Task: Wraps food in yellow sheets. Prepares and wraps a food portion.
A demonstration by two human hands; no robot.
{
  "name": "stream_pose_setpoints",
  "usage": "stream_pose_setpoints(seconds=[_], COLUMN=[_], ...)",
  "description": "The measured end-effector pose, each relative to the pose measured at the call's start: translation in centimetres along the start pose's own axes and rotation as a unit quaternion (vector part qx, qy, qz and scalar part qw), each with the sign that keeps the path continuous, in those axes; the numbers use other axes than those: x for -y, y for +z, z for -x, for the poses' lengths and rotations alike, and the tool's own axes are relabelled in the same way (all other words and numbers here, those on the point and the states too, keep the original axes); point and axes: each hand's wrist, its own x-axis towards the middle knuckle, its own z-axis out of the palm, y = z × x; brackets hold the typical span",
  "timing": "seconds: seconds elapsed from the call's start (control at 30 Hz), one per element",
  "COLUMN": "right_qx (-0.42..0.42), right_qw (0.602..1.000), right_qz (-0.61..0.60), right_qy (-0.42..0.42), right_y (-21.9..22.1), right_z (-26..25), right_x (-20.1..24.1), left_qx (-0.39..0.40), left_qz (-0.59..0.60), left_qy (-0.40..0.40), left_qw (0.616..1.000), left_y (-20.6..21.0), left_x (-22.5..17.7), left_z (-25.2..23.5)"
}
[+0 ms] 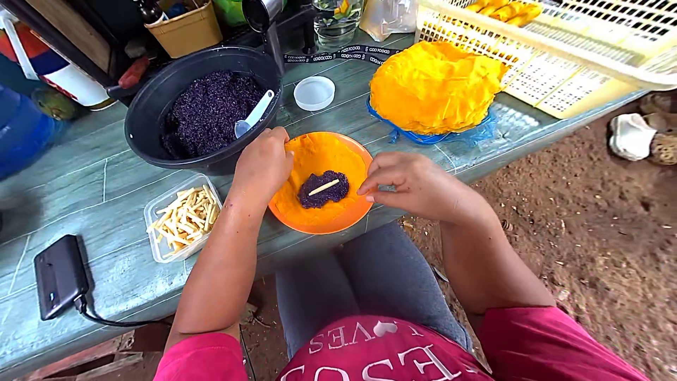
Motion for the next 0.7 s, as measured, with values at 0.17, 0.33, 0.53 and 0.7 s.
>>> stream_pose_setpoints(seconds=[0.17,0.33,0.53,0.7], right_qx=[0.017,0.06,0.045,0.034], right_qw=[0.997,0.988,0.976,0.982], right_qz=[0.059,0.115,0.186,0.166], right_qy=[-0.049,-0.087,-0.1,-0.079], right_y=[1.8,2.5,3.8,3.8], right_z=[-0.2,-1.7,-1.5,-1.7], right_x=[0.3,0.1,-0.1,-0.2], left_qx=[0.011,0.078,0.161,0.171], left_qz=[0.018,0.1,0.039,-0.025], left_qy=[0.056,0.229,0.355,0.336], left_qw=[0.998,0.965,0.92,0.926], left_y=[-0.3,-1.6,-1.4,-0.3], left_x=[-0.1,1.1,1.0,-0.4], left_z=[0.4,1.6,3.4,3.9])
